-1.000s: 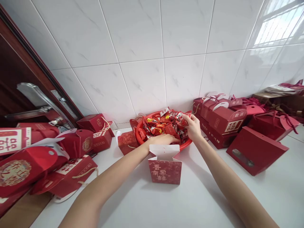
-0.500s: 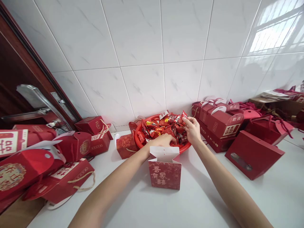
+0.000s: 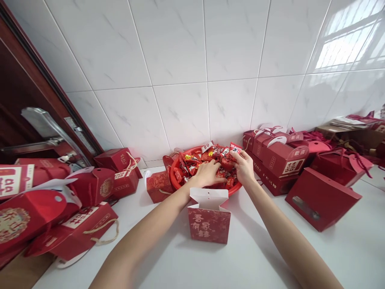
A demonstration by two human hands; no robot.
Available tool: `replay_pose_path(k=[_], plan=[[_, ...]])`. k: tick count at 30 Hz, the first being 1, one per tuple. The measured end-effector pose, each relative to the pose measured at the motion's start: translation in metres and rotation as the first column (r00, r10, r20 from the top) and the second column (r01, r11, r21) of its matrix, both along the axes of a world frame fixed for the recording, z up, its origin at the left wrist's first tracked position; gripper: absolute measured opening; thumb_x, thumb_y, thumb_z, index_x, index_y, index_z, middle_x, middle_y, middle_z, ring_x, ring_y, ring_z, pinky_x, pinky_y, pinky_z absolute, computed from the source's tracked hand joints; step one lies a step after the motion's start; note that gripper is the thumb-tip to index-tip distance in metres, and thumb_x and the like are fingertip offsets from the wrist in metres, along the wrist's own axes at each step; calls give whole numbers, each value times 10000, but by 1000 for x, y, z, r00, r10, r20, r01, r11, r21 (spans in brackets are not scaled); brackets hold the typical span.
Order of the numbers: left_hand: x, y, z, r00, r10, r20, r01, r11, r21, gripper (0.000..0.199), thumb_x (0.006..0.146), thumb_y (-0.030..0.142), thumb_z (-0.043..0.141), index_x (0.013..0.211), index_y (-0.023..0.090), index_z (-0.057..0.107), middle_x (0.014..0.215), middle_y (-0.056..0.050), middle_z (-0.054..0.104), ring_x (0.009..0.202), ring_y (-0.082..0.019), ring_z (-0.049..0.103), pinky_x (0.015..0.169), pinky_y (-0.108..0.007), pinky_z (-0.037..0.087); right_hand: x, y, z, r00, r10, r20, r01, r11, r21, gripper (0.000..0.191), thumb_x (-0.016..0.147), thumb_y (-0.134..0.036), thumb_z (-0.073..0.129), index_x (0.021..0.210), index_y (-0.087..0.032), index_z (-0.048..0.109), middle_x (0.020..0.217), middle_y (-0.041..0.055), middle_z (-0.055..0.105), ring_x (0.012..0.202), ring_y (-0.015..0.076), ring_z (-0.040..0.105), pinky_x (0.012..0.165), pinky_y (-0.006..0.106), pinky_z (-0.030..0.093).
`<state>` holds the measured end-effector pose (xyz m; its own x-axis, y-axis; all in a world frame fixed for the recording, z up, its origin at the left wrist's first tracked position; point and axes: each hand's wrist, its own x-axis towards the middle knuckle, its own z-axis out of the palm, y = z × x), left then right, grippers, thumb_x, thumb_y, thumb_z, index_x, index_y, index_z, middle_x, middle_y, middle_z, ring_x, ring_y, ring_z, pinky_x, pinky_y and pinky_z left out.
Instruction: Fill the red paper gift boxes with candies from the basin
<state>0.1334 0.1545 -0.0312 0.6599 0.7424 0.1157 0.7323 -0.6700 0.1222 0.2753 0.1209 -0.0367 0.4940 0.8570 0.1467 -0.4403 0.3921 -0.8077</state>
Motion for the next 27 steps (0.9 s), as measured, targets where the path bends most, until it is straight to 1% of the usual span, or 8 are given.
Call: replay_pose_path(k=[3,5,8,11,15,21,24,27], plan=[[9,-2,4,998,-9,-63,12,999,44,314,775,429,716,921,152,738,1077,-165,700,974,-366,676,849,-427,501,0,1,-1,1000,6,17,-6,1000,3,371,493,-353,879,739,-196,650,712,-27,683,625,126,620,519,220,501],[10,1,4,1000,-2,-2,2,1000,31,166,747,341,717,758,175,714,926,-119,723,871,-310,679,801,-382,487,0,1,-2,999,28,30,-29,1000,4,360,513,-345,865,769,-197,660,730,-25,693,628,127,625,521,220,499],[3,13,2,966,80,247,-63,995,-76,221,789,298,641,597,187,630,635,-42,642,672,-218,608,683,-324,436,0,1,-2,998,56,38,-56,998,-2,334,535,-345,846,776,-197,670,742,-20,699,640,123,629,513,208,489],[-8,29,0,816,211,538,-81,963,-256,286,826,267,574,555,178,589,490,23,497,545,-153,488,596,-287,363,1,1,-2,996,78,51,-77,997,-9,316,549,-362,842,752,-199,663,733,-24,691,638,117,623,521,206,495],[-15,39,0,690,249,680,-19,945,-327,235,828,281,564,644,161,649,550,43,534,581,-133,491,588,-259,363,0,1,-1,979,161,123,-151,985,-88,324,545,-365,859,750,-198,671,736,-18,697,624,120,625,520,213,488],[-12,35,0,497,107,861,352,882,-313,310,768,419,706,915,152,763,886,-31,756,895,-221,653,852,-332,495,-1,-1,0,955,254,151,-234,963,-135,334,534,-354,871,780,-190,715,758,-4,718,607,107,619,499,197,463],[-11,34,-2,450,86,889,414,862,-293,371,759,429,739,998,146,760,1028,-71,772,1024,-259,669,959,-383,491,-1,-1,0,939,308,149,-289,947,-140,324,533,-364,871,763,-193,719,749,-3,719,559,98,597,483,200,463],[-11,34,-3,457,81,886,415,861,-293,349,782,402,727,1015,143,756,1070,-80,771,1059,-264,675,986,-400,496,-1,-1,0,931,321,172,-298,943,-145,316,541,-373,867,750,-197,709,714,-2,711,576,118,607,479,208,464]])
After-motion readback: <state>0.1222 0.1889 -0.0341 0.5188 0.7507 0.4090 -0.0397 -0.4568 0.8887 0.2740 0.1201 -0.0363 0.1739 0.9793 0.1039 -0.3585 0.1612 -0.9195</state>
